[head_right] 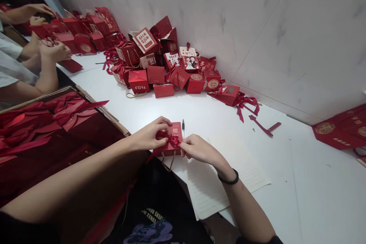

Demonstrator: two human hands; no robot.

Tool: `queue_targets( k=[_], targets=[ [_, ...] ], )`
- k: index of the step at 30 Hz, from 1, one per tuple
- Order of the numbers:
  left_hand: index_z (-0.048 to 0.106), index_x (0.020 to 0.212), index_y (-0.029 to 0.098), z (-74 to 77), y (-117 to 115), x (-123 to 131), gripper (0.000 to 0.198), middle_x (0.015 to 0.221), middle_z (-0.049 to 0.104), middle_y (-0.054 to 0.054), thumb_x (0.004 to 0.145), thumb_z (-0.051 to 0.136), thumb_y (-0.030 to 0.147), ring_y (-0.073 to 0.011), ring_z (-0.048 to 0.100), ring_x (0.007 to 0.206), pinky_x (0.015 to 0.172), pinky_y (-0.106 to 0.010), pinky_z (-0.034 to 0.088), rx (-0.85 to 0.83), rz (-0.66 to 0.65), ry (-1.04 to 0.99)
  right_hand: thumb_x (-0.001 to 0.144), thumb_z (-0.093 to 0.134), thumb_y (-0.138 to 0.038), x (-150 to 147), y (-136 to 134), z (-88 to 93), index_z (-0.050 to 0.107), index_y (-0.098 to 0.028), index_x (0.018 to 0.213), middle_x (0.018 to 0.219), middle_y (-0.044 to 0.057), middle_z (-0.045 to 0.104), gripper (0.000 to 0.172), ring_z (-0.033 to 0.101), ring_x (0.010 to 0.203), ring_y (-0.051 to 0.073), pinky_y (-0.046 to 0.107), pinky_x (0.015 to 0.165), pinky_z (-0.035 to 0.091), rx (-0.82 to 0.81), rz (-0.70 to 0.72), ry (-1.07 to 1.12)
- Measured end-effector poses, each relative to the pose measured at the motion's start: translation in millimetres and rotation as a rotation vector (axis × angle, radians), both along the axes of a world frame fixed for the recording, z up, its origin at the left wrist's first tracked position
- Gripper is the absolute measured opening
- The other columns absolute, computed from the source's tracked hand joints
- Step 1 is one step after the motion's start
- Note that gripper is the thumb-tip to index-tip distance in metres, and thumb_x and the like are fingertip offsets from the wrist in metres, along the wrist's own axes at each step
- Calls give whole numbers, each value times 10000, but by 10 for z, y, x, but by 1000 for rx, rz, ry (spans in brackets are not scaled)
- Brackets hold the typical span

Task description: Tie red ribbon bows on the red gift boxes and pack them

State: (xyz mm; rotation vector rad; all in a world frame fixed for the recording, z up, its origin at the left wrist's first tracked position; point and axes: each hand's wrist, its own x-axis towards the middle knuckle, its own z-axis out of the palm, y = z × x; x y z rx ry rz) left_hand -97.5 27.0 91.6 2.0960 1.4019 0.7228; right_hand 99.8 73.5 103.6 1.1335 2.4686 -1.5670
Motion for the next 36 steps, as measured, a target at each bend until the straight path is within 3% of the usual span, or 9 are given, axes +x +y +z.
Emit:
queue_targets(
  k=[6,13,25,36],
  targets=[
    [568,760,158,-71,-8,22,50,1025,532,-89,764,525,183,-211,506,982,886,-371,431,157,17,130,747,369,-187,-2,-7,-3,527,-150,503,468,-11,491,292,426,442,89,199,447,302,-9,-6,-1],
    [551,768,150,-80,-19,47,44,990,544,-89,772,508,156,-193,516,933,842,-347,448,244,12,154,736,368,-189,-6,-33,72,426,-155,483,458,-25,411,261,357,432,79,213,433,254,71,46,-72],
    [555,780,151,-76,-10,38,64,1008,535,-91,780,494,170,-202,510,937,854,-370,429,174,27,181,712,385,-193,165,25,240,413,-157,466,445,-19,406,251,340,416,83,225,410,245,93,146,-219],
    [560,794,161,-17,-48,29,70,1024,522,-84,766,498,177,-200,514,944,872,-364,424,89,13,156,734,408,-135,248,65,252,544,-141,508,480,-5,496,264,434,438,97,225,449,298,76,392,-301]
  ],
)
